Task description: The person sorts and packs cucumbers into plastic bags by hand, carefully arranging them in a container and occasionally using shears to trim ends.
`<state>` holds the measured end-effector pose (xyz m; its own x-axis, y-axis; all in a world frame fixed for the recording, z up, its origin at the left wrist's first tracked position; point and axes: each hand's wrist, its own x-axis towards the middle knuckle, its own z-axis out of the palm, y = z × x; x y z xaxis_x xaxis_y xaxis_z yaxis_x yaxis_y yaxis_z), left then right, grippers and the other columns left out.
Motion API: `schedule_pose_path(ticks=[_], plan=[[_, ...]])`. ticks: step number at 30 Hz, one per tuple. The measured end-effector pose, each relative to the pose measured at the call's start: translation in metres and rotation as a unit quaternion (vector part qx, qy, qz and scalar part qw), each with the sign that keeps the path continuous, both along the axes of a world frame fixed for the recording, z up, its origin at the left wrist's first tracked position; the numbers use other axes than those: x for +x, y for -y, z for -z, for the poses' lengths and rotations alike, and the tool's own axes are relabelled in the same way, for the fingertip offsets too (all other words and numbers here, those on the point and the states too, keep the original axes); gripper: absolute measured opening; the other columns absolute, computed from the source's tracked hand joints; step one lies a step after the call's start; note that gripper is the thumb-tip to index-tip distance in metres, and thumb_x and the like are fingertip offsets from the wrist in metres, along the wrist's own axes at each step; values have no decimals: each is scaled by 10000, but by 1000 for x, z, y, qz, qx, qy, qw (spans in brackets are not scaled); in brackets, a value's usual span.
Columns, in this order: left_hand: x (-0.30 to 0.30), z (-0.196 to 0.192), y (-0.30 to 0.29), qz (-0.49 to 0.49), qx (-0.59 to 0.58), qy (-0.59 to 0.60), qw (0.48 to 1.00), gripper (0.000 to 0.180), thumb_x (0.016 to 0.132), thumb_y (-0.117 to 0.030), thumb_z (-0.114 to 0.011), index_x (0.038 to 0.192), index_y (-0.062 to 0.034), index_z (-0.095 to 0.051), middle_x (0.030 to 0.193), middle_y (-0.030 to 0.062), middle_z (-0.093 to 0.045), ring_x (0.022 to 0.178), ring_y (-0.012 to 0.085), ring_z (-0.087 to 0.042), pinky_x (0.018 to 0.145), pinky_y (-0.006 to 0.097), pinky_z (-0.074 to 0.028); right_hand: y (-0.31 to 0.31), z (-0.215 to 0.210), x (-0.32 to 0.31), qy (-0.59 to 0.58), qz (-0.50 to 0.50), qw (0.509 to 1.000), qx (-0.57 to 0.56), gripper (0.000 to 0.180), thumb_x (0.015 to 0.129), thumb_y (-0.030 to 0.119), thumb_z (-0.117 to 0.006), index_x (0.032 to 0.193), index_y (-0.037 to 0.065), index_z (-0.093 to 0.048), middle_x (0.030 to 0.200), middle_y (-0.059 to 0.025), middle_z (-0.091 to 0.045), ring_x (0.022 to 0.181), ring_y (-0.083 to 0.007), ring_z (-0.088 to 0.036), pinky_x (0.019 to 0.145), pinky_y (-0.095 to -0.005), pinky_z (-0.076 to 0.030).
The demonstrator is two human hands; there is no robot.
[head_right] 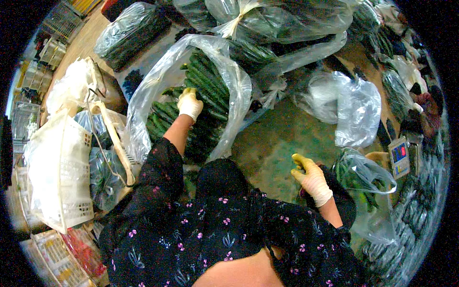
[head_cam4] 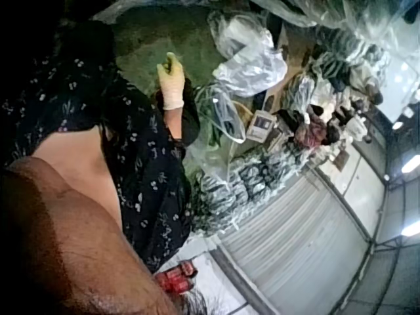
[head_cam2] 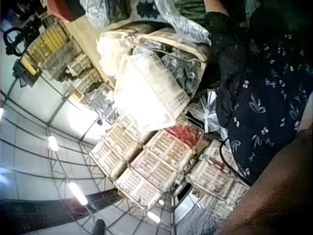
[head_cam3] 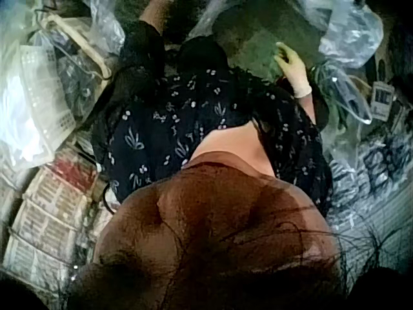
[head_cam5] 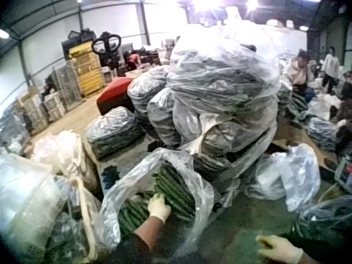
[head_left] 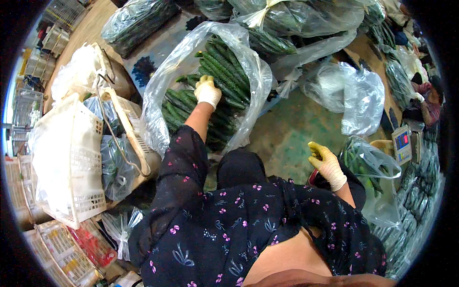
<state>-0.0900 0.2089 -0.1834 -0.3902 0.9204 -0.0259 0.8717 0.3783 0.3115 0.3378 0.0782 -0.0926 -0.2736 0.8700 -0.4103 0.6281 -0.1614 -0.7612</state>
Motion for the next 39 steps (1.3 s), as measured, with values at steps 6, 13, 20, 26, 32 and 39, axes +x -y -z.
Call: schedule_pose_path(ticks=[6,13,20,26,32,39], plan=[[-26,-8,-24,286,-152,-144,935,626,677,-89,-623,1278,-164,-465,1356,24,-425,1268,313,-361,1007,491,-315,-2,-10,-4,69,-24,997,11,469,765,63,-640,1220,47,-529,1060,-70,-577,956,-155,-557,875,-274,-437],[-10,-39,-42,316,-300,-240,868,616,626,-235,-719,1209,-157,-537,1235,78,-511,1183,282,-457,960,460,-360,-1,-5,-5,63,-41,997,29,467,760,148,-656,1206,68,-540,1100,-129,-587,1001,-241,-573,897,-314,-440],[-29,-28,-34,330,-329,-162,870,488,622,-249,-669,1095,-136,-629,1060,112,-641,1026,254,-599,827,382,-472,-2,-2,-3,49,-35,997,45,477,763,148,-653,1216,61,-531,1099,-137,-588,1003,-234,-576,892,-314,-444],[-37,-36,4,379,-242,-14,893,549,653,-212,-602,1192,-117,-564,1040,183,-614,1016,342,-565,859,379,-458,-2,-3,-1,53,-39,997,29,487,761,152,-660,1219,54,-527,1088,-142,-588,1003,-235,-574,892,-313,-442],[-63,-45,43,349,-258,258,863,425,689,-49,-509,1091,-102,-640,1080,134,-615,1034,258,-567,930,338,-420,1,-1,1,44,-39,998,37,478,762,143,-658,1216,62,-532,1072,-137,-586,990,-235,-571,879,-316,-447],[-66,-13,71,311,-112,249,910,196,769,-117,-579,930,-59,-676,932,94,-653,910,233,-609,845,322,-467,0,2,-1,46,-37,998,28,464,760,137,-660,1205,80,-540,1044,-131,-585,963,-226,-569,870,-313,-448]])
